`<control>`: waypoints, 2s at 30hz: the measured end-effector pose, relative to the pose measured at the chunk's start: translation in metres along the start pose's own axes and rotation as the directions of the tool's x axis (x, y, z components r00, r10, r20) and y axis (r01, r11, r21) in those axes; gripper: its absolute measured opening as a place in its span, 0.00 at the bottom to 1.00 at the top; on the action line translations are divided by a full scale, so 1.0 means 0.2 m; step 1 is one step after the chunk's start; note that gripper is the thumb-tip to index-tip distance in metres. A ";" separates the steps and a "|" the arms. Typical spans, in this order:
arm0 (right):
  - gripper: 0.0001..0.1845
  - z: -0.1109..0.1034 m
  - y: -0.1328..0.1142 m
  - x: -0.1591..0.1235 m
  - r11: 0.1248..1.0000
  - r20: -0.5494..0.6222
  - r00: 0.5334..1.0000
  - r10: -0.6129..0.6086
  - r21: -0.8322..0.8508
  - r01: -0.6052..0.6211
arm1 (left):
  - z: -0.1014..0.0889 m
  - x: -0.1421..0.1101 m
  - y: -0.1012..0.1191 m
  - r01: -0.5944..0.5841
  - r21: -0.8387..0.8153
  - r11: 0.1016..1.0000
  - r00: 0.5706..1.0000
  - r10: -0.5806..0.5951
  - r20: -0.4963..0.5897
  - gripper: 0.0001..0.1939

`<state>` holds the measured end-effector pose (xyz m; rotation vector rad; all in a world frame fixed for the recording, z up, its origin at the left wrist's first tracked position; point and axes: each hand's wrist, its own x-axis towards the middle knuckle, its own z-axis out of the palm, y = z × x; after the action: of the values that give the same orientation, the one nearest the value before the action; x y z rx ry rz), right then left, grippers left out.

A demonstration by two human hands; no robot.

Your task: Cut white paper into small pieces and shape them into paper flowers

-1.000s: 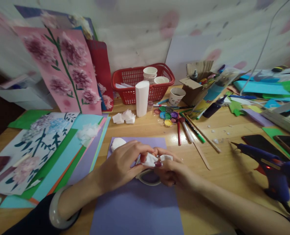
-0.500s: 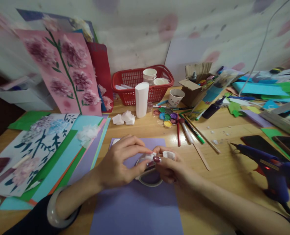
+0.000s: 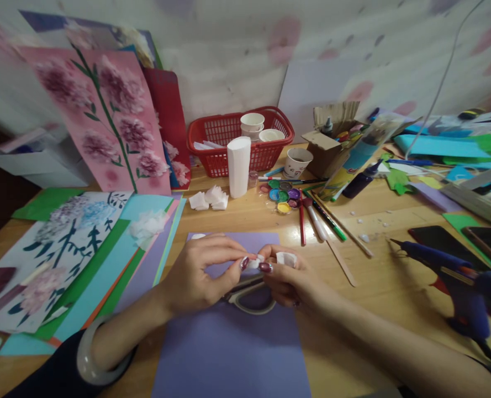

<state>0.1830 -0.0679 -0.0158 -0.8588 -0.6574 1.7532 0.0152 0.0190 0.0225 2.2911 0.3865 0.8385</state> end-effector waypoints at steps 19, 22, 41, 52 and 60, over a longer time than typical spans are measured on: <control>0.14 0.01 0.00 0.00 0.997 -0.001 1.000 0.021 -0.069 -0.021 | 0.04 -0.01 0.00 0.017 0.082 0.996 0.988 -0.004 -0.156 0.05; 0.14 0.00 0.01 0.00 0.996 -0.017 0.999 0.032 -0.077 -0.033 | 0.04 -0.02 0.01 0.087 0.045 0.995 0.986 -0.080 -0.148 0.05; 0.12 0.02 0.01 0.01 0.982 -0.117 0.992 -0.052 -0.189 0.029 | 0.05 -0.03 -0.04 0.431 -0.291 0.854 0.848 -0.494 -0.192 0.07; 0.08 0.02 0.01 0.01 0.985 -0.146 0.988 -0.058 -0.168 0.033 | 0.02 -0.01 -0.06 0.372 -0.182 0.910 0.874 -0.409 -0.262 0.03; 0.10 0.01 0.02 0.02 0.989 -0.197 0.980 -0.024 -0.145 -0.005 | -0.02 0.02 -0.09 0.390 -0.177 0.903 0.852 -0.427 -0.303 0.08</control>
<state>0.1795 -0.0644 -0.0186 -1.1128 -0.6609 1.6000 0.0135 0.0357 0.0149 1.8592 0.9248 0.9949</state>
